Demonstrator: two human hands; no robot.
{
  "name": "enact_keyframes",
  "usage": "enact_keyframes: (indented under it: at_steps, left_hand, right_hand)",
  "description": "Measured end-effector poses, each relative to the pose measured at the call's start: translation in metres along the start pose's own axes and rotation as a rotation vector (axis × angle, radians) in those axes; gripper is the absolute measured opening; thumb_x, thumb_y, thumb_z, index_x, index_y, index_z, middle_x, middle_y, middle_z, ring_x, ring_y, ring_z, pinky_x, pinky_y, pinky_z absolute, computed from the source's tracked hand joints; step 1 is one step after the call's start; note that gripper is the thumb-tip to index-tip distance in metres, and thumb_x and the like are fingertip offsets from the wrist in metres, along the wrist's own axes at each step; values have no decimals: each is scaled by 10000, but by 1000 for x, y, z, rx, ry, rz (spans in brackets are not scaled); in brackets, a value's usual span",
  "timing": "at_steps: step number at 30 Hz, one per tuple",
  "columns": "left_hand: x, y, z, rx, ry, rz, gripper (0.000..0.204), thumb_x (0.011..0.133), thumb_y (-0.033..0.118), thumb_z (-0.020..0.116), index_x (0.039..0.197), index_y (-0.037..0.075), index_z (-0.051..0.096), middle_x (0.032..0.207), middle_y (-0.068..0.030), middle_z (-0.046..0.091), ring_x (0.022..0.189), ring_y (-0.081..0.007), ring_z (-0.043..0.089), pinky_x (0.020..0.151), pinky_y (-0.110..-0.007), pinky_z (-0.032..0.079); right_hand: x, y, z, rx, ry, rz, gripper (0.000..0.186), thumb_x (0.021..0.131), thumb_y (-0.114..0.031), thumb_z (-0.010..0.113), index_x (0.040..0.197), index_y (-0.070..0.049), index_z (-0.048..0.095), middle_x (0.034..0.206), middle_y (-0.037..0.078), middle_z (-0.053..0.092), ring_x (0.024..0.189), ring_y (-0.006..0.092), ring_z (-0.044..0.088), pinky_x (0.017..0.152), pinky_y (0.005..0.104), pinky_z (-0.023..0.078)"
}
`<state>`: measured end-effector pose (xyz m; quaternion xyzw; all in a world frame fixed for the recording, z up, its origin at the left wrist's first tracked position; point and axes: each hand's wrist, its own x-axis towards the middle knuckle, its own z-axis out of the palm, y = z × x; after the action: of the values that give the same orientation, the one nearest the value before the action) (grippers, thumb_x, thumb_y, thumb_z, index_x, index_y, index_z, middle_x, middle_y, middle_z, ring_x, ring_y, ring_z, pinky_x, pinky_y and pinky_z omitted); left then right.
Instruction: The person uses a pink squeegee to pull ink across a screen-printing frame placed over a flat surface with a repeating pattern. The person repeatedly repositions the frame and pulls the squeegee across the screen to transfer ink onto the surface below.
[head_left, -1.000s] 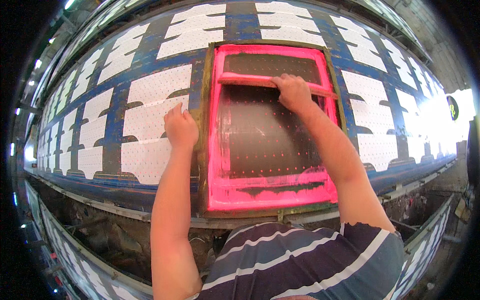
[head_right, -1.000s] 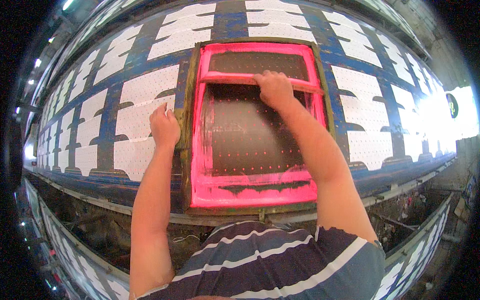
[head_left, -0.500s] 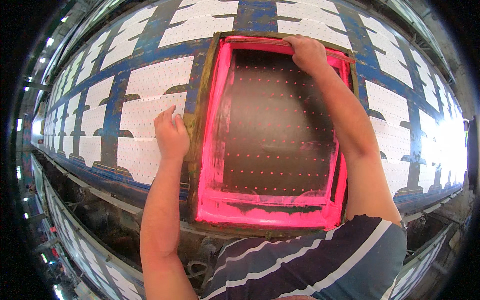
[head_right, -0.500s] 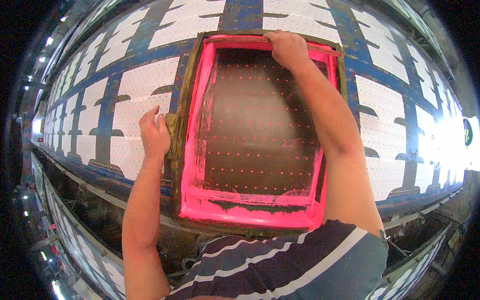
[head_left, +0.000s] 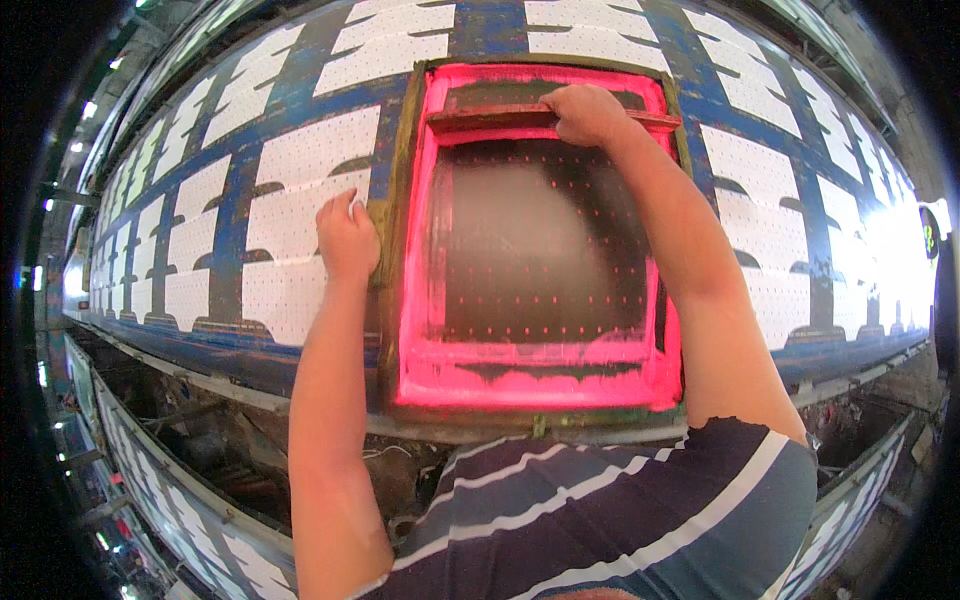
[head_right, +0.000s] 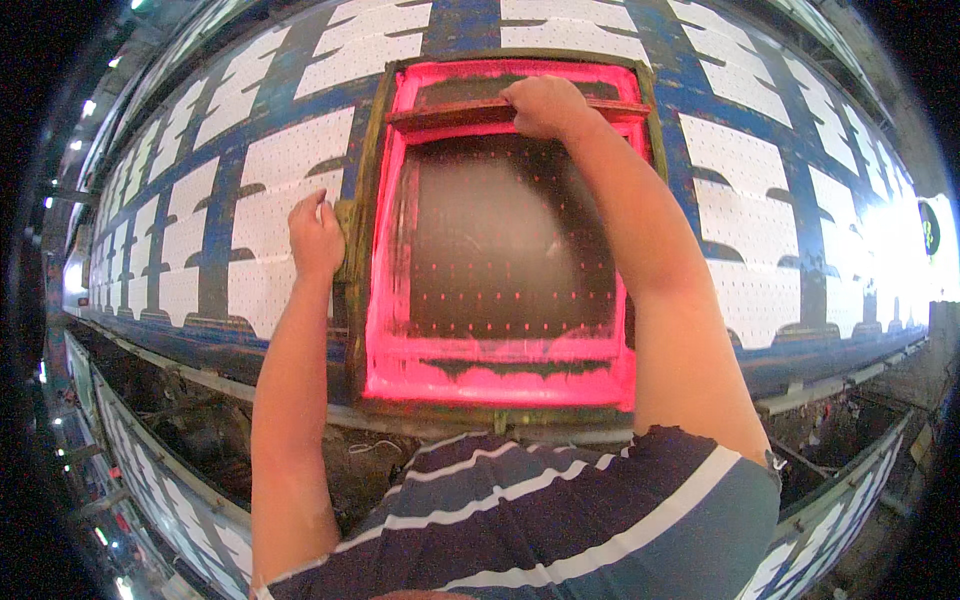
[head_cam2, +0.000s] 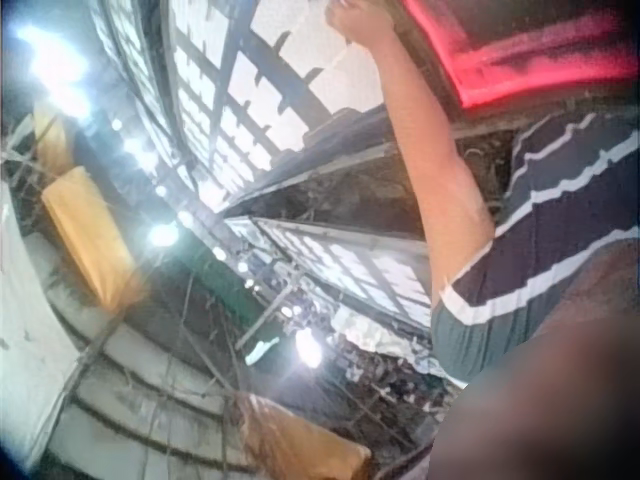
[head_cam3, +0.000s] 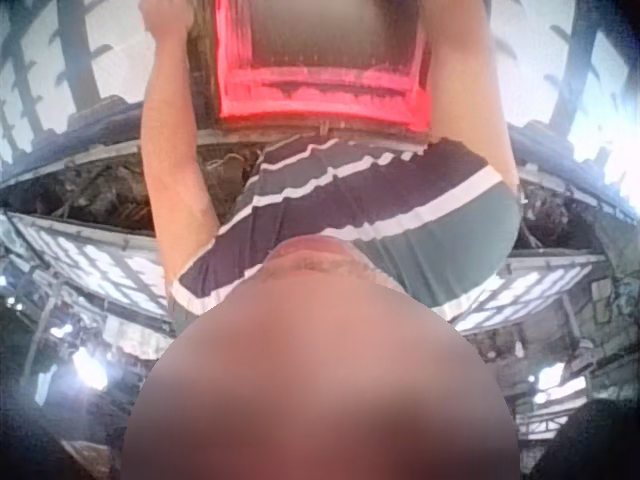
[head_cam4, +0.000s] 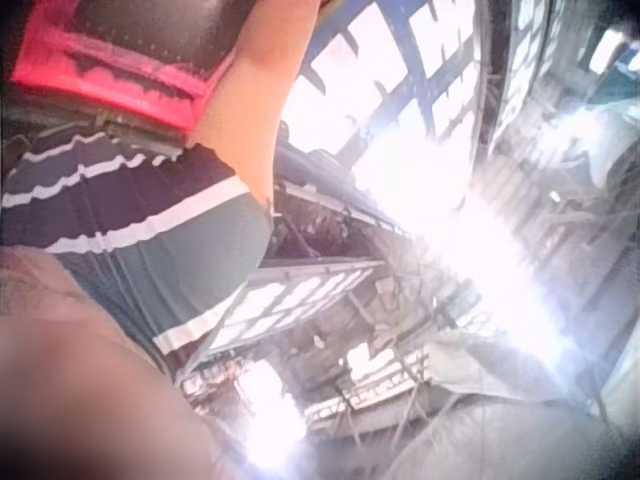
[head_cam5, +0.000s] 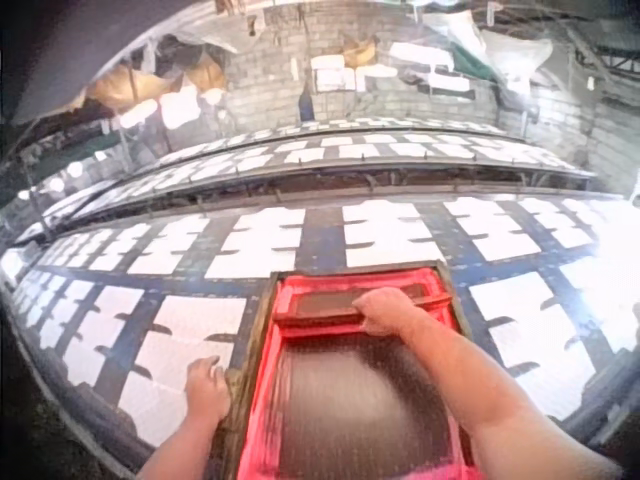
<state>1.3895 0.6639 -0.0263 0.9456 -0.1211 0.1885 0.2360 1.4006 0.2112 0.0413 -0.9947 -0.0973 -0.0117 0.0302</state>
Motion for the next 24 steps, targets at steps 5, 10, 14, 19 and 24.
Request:
enact_keyframes:
  at_steps: [5, 10, 14, 19, 24]
  left_hand:
    - [3, 0, 3, -108, 19, 34, 271, 1081, 210, 648, 1230, 52, 809, 1205, -218, 794, 1184, -443, 711, 1064, -513, 556]
    - [4, 2, 4, -210, -24, -21, 309, 1102, 333, 645, 1180, 106, 839, 1112, -214, 820, 1058, -450, 776, 921, -538, 607]
    - [6, -2, 8, -240, -83, -45, 344, 1100, 392, 645, 1225, 150, 854, 1154, -199, 827, 1092, -437, 783, 948, -529, 612]
    - [10, -2, 9, -197, -139, -36, 363, 1107, 411, 629, 1255, 166, 853, 1355, -149, 800, 1223, -400, 762, 1055, -496, 600]
    - [10, 2, 6, -124, -185, -98, 432, 1122, 454, 590, 1340, 161, 821, 1437, -124, 773, 1304, -391, 733, 1106, -509, 580]
  right_hand:
    - [-104, -75, -4, 18, -46, -16, 347, 864, -152, 715, 1199, -135, 802, 1127, 178, 824, 1102, 422, 789, 935, 576, 642]
    - [-209, -155, -8, 64, 34, -26, 287, 858, -144, 743, 1135, -175, 813, 1074, 127, 796, 1027, 381, 799, 860, 542, 650]
    - [-282, -216, -5, 63, 67, 24, 294, 847, -111, 763, 1128, -180, 814, 1041, 108, 769, 991, 362, 789, 840, 525, 642]
    - [-347, -276, -4, 76, 101, 65, 432, 797, -56, 788, 1214, -171, 801, 1083, 85, 744, 1049, 337, 757, 888, 502, 614]
    - [-360, -289, -8, 53, 136, 60, 366, 886, -285, 847, 1217, -142, 786, 1107, 113, 745, 1074, 346, 741, 937, 491, 601]
